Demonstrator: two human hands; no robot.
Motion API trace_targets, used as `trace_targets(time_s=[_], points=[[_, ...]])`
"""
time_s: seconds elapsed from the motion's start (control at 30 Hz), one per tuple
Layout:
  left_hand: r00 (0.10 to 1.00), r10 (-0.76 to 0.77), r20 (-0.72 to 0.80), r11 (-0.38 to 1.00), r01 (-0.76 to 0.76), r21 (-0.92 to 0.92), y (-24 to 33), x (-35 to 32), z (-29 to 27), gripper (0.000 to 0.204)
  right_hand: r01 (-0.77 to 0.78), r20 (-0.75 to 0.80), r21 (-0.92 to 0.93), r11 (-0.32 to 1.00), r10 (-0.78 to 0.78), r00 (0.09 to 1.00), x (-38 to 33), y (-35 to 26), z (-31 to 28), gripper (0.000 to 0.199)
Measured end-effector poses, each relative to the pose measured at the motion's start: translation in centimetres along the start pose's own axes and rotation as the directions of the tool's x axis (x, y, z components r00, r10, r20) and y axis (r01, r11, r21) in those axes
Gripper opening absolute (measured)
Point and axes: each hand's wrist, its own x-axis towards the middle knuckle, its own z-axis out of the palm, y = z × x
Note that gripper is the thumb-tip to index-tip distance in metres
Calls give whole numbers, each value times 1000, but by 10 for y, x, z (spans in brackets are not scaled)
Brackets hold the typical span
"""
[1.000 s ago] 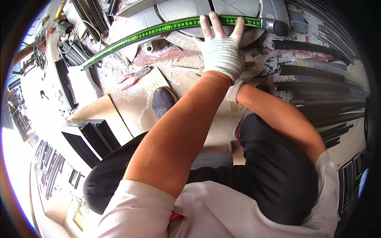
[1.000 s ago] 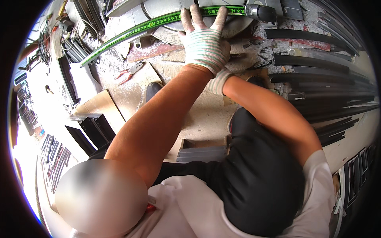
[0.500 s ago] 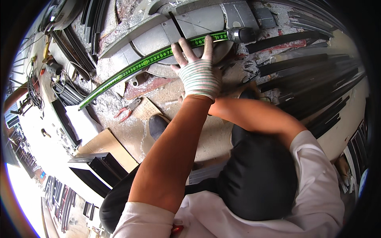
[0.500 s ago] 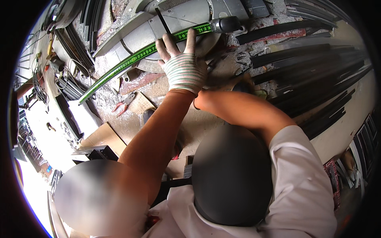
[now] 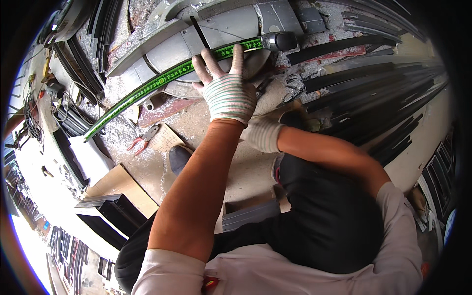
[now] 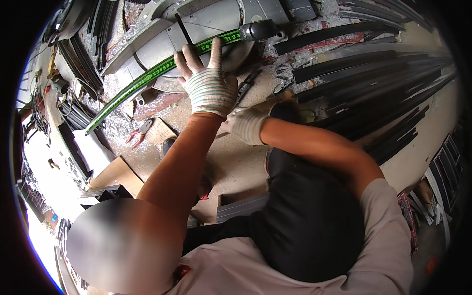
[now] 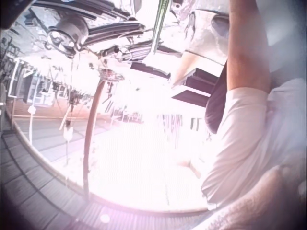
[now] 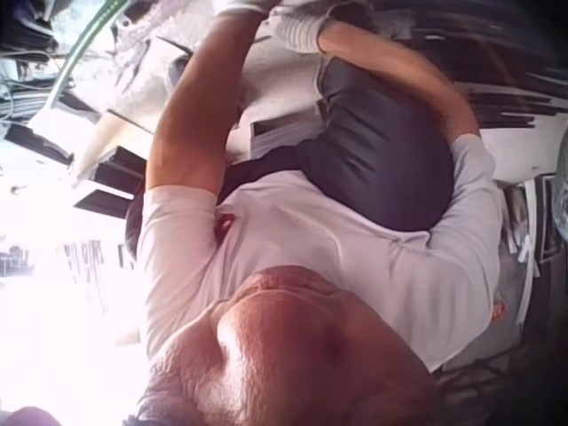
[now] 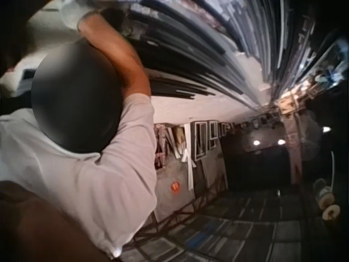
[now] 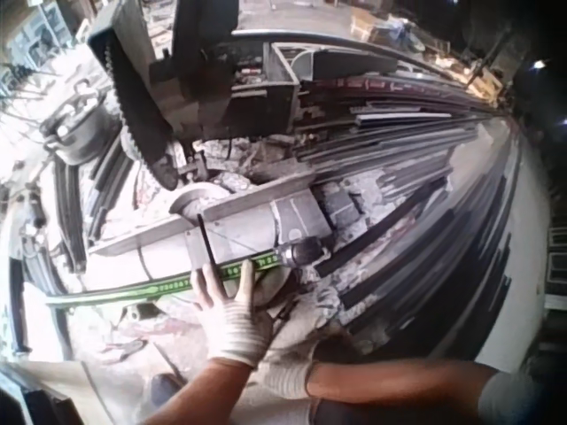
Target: The person measures a window frame and several metal profiles using a tape measure while sitting on the floor. They handle the profiles by picking them up, measuring their lengths, and placing them back down.
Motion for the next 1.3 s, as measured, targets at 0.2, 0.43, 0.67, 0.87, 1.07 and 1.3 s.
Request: trace_targets(time_s=[0.2, 0.43, 0.67, 0.87, 1.07, 1.3], points=[[1000, 10, -12, 1000, -10, 4, 4, 0, 1, 91, -509, 241, 381, 772, 449, 860, -60, 32, -38, 28], [998, 25, -59, 999, -22, 49, -2, -2, 5, 90, -200, 81, 977, 80, 724, 685, -55, 35, -74, 19], [998, 31, -48, 998, -28, 62, 2, -2, 5, 91, 115, -131, 991, 70, 691, 711, -24, 41, -98, 18], [999, 25, -32, 996, -22, 90, 0, -2, 7, 99, -58, -341, 834, 549, 595, 728, -3, 38, -90, 18], [997, 28, -69, 996, -22, 85, -2, -2, 11, 94, -64, -412, 738, 672, 523, 746, -1, 42, -86, 16], [995, 45, -93, 999, -44, 16, 0, -2, 4, 88, -268, -403, 475, 838, 478, 781, -37, 47, -108, 18]])
